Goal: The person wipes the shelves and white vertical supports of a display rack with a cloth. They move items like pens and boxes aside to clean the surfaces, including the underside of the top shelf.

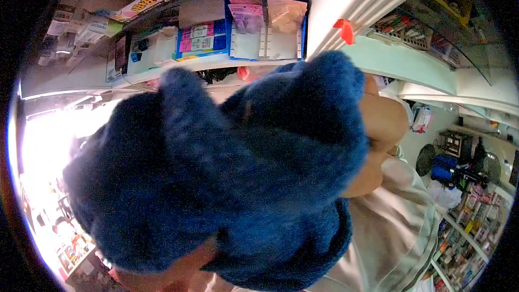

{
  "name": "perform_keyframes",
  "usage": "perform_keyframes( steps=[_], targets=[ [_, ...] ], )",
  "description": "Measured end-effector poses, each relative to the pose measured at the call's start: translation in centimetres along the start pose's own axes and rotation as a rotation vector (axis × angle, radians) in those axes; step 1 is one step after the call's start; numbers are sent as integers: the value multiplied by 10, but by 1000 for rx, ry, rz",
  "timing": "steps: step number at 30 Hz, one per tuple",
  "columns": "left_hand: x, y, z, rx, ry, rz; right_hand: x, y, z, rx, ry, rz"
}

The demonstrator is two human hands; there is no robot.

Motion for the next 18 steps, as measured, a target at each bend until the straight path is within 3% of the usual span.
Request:
perform_keyframes(
  steps=[8,12,18],
  targets=[
    [52,31,6,78,-106,106,21,-25,37,26,-17,67],
    [52,74,-39,-219,261,80,55,-62,53,-37,-16,-92],
    [72,111,-70,-368,456,62,80,-60,72,76,62,-117]
  ],
)
Point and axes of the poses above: each hand's wrist, its own z-axis towards the middle knuckle, its own x-axis out of the palm, y = z × x, the point moved 1 cm from there along z, towards the middle knuckle, and after that the axes turned 15 degrees about x, right-handed, at the moved point
